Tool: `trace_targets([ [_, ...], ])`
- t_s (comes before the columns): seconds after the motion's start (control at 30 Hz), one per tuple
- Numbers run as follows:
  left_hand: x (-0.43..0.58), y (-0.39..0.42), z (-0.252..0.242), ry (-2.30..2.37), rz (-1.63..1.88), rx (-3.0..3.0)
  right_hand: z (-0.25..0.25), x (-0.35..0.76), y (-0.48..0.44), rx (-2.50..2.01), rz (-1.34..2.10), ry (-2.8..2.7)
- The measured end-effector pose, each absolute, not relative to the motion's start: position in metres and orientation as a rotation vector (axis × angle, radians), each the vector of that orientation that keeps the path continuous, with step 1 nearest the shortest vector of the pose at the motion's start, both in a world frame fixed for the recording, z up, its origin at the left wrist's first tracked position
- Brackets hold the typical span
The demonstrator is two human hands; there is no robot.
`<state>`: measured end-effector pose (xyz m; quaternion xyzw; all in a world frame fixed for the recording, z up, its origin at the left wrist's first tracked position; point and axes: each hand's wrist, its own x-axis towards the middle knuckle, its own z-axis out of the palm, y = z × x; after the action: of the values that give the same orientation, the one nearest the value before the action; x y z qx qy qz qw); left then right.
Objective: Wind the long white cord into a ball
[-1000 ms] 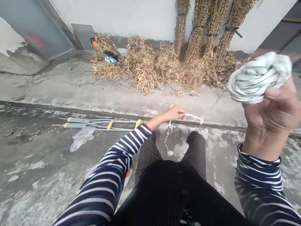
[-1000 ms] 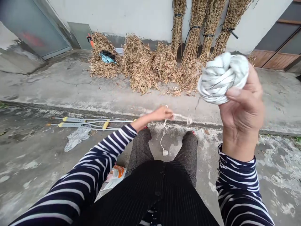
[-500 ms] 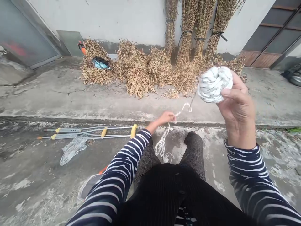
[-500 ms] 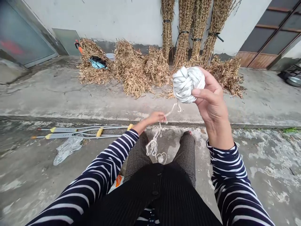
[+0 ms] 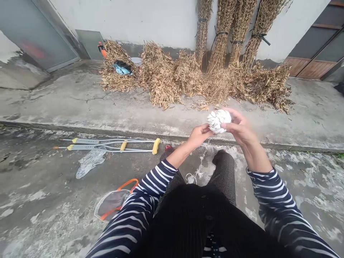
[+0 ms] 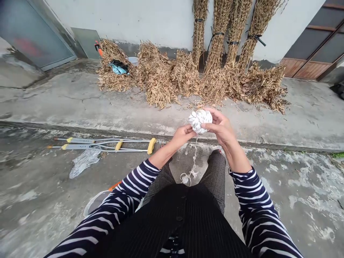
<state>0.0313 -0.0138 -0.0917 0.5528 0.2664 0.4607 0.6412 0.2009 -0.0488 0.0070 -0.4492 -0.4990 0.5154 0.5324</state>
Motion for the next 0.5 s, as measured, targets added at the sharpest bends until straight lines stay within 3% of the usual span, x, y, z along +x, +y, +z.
trace_targets([
  [0.17,0.021,-0.009,-0.105,0.782,1.075,1.372,-0.002,0.207,-0.054,-1.037,1.283,-1.099],
  [0.5,0.022,-0.02,-0.179,1.099,0.733,1.487,0.007,0.223,-0.063,-0.951,1.263,-1.057],
])
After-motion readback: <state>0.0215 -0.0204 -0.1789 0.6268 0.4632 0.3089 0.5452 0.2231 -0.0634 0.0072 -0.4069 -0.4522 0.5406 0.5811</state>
